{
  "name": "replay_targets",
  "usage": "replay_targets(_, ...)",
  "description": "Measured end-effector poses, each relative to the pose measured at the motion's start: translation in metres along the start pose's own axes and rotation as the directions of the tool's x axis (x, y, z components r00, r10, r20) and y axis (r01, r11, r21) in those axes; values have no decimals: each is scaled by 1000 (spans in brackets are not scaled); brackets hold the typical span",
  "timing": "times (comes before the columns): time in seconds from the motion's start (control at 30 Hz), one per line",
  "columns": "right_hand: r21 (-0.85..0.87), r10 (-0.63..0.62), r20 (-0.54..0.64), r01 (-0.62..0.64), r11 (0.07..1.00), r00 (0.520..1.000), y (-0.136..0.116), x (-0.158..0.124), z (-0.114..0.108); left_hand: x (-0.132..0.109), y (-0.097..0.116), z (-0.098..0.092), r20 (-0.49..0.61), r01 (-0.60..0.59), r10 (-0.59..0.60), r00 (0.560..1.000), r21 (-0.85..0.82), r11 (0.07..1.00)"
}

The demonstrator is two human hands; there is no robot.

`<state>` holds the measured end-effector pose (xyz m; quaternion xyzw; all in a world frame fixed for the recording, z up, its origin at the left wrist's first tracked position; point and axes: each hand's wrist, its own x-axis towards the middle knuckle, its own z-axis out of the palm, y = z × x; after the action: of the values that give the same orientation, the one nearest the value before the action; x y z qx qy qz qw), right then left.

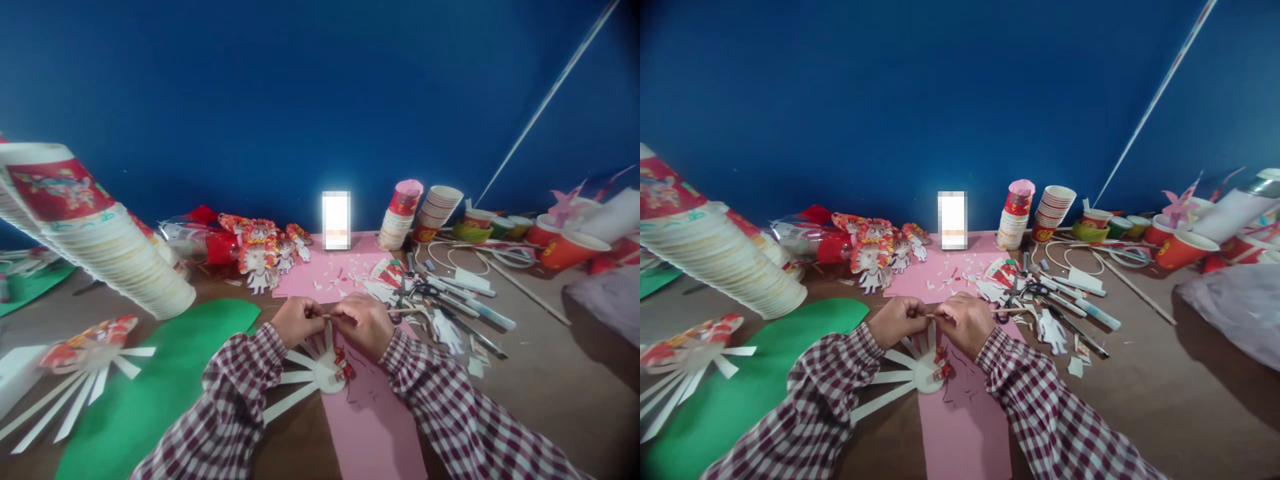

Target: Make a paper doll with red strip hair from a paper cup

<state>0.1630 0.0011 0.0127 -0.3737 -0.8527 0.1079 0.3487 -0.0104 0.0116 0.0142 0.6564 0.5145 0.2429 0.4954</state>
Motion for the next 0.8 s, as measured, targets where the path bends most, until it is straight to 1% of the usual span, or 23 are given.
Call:
replay_targets(0.1,-31,-12,2,12,999,1000,0,0,2,0,-2,1,14,-29,29,999,33,999)
replay_targets(0.23,-33,-19,16,19,999,1000,1,-1,2,-1,1,1,-4,-68,68,998,39,997)
replay_targets(0.4,-22,-29,-5,28,999,1000,3,0,1,-2,7,-1,59,10,-7,998,-60,998)
replay_targets(0.47,-24,-41,-14,40,999,999,3,0,1,-2,8,-2,67,38,-32,997,-94,995)
replay_targets(0.6,-35,-47,-31,46,998,998,3,0,1,-2,9,-3,74,17,-10,997,-100,995)
replay_targets(0.7,-42,-41,-29,40,998,999,4,0,2,-2,8,-3,62,4,2,998,-102,995)
replay_targets(0.8,-32,-29,-22,28,999,999,5,-1,2,-2,7,-2,14,-18,20,1000,-93,996)
